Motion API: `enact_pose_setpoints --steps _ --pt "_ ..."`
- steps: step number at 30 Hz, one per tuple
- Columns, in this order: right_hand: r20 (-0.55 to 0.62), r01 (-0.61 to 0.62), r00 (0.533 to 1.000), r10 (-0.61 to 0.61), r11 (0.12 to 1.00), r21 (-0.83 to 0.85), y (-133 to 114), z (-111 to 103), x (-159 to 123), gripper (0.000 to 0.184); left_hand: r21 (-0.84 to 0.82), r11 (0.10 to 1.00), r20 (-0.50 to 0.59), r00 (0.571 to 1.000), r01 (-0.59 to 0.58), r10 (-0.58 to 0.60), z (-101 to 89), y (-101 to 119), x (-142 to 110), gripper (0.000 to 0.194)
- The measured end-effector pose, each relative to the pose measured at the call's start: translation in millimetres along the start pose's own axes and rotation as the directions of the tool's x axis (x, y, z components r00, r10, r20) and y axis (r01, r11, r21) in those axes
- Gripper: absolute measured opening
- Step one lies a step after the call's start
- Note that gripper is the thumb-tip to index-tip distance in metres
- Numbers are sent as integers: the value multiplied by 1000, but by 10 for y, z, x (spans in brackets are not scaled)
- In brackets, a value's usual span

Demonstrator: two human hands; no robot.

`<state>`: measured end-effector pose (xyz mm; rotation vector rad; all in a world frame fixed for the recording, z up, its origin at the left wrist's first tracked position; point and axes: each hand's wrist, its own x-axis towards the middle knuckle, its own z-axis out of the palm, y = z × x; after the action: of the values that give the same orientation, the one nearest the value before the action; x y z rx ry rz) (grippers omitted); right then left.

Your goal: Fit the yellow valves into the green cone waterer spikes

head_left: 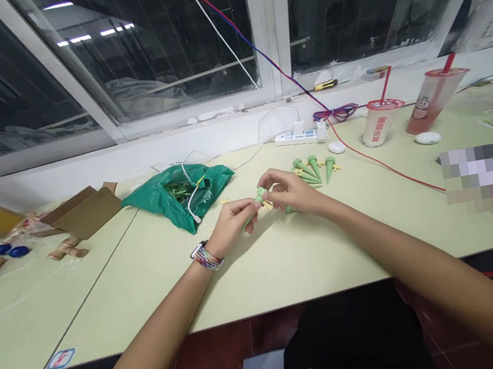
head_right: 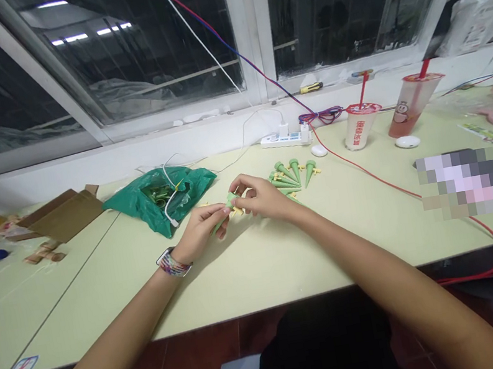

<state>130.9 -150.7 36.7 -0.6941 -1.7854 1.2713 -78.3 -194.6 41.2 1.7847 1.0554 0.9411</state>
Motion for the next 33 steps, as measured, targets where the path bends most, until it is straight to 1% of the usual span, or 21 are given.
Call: enact_pose_setpoints --steps 2,3,6,8,10,12,14,15,16,17,19,21,24,27,33 --pt "-5 1 1000 0 998 64 -21 -13 15 31 0 1000 13 1000 0 0 2 3 -2 43" --pt "-30 3 1000 -1 996 92 -34 -26 25 31 -18 1000 18 1000 2 -2 0 -3 -1 43" --pt "-186 4 982 27 986 164 -62 -149 42 29 -99 995 17 1000 11 -10 -13 -34 6 42" --pt "-317 -16 946 74 984 180 -52 -337 14 29 -125 992 3 1000 10 -10 -26 -48 11 43" --pt "-432 -64 894 118 989 137 -7 -617 -67 29 -132 991 -11 1000 4 -6 -33 -50 14 42" --pt "-526 -174 830 185 982 71 73 -956 -197 27 -141 990 -16 1000 5 -7 -31 -44 13 42" --pt "-631 -322 738 237 947 -21 174 -1293 -347 24 -146 989 -7 1000 12 -13 -22 -41 11 42" --pt "-682 -415 683 259 907 -71 228 -1438 -416 21 -145 989 -1 1000 15 -15 -17 -43 10 42" --pt "-730 -503 623 281 859 -98 280 -1560 -476 18 -141 990 3 1000 16 -16 -13 -49 11 42" --pt "-758 -537 587 283 837 -103 329 -1654 -522 17 -135 991 5 1000 16 -16 -10 -57 13 42" --pt "-787 -582 546 287 806 -110 413 -1764 -572 16 -120 993 1 1000 17 -17 -11 -81 22 43" --pt "-794 -607 535 288 785 -124 477 -1796 -572 17 -113 994 -9 1000 17 -18 -18 -105 35 43" --pt "-786 -636 545 292 755 -160 536 -1790 -536 19 -116 993 -17 1000 14 -16 -30 -128 50 43" --pt "-777 -651 568 273 727 -220 560 -1794 -520 23 -118 993 -15 1000 15 -17 -33 -132 57 43" --pt "-763 -661 626 161 629 -410 541 -1798 -564 23 -129 991 -16 1000 18 -20 -29 -123 51 42"
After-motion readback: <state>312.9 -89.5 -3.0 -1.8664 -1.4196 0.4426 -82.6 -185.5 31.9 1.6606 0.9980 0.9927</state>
